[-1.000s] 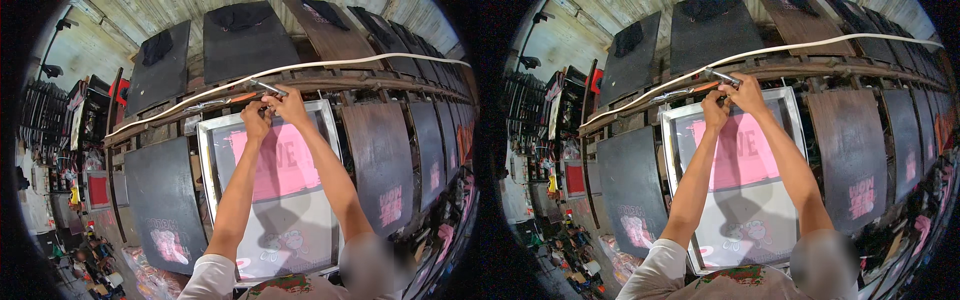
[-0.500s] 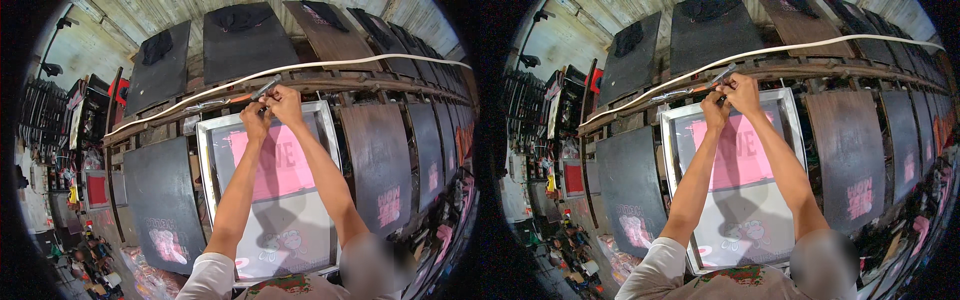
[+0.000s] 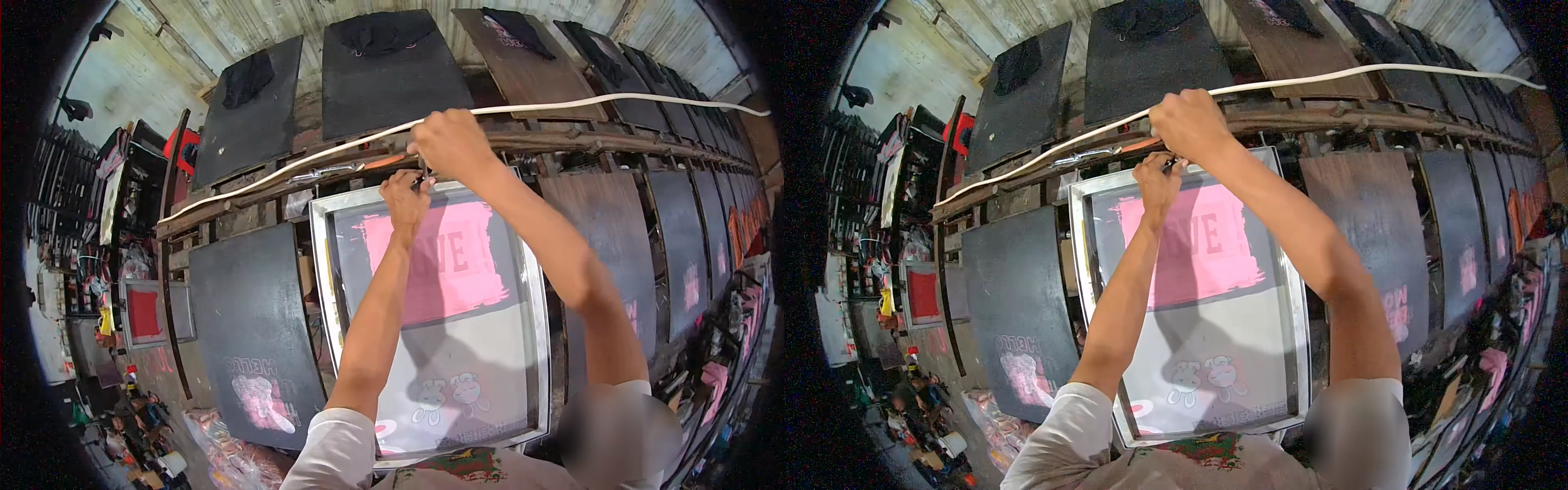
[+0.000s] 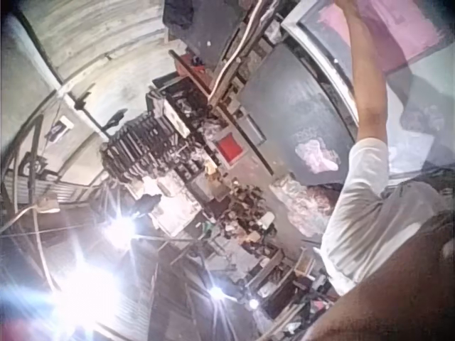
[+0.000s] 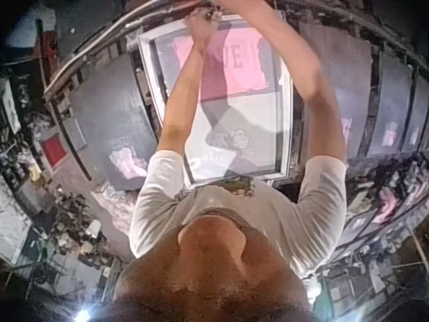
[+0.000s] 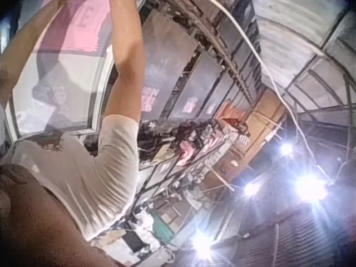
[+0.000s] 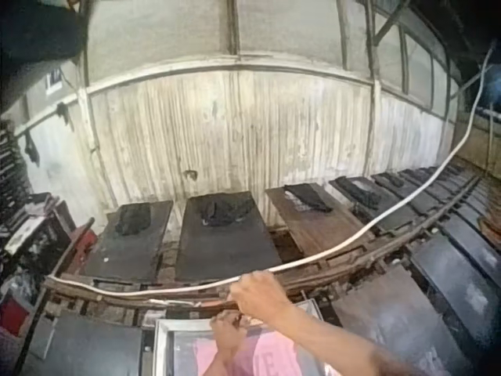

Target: Using a heat gun to dry ink on a shirt and aligning a screen printing frame on a pallet.

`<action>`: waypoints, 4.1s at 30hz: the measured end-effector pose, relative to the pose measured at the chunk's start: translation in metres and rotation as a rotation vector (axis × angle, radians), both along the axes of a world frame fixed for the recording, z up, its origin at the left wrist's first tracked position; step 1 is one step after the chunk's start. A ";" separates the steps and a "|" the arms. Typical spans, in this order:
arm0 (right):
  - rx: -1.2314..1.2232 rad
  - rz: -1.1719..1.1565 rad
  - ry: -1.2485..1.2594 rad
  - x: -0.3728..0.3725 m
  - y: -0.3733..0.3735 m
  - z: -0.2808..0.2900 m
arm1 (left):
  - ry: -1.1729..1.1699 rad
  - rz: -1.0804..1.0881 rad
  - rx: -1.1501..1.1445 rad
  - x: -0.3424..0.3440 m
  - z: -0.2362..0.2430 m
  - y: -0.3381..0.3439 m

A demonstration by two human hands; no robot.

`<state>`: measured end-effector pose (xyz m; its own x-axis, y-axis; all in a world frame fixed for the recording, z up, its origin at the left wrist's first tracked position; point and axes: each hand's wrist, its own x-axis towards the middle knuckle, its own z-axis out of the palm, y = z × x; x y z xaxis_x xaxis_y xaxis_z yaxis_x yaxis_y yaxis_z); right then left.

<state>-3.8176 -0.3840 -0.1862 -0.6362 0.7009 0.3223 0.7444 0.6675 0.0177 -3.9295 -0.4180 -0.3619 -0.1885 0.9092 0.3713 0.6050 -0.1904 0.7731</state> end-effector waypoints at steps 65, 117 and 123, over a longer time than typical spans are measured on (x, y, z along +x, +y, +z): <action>0.017 0.219 -0.018 0.077 0.019 -0.004 | 0.122 -0.134 0.036 0.041 0.039 0.008; -0.601 -0.464 -0.320 0.011 0.036 -0.015 | 0.060 -0.123 -0.031 -0.008 0.057 -0.140; -0.663 -0.520 -0.390 -0.002 0.033 -0.003 | 0.095 -0.017 -0.135 -0.075 0.061 -0.297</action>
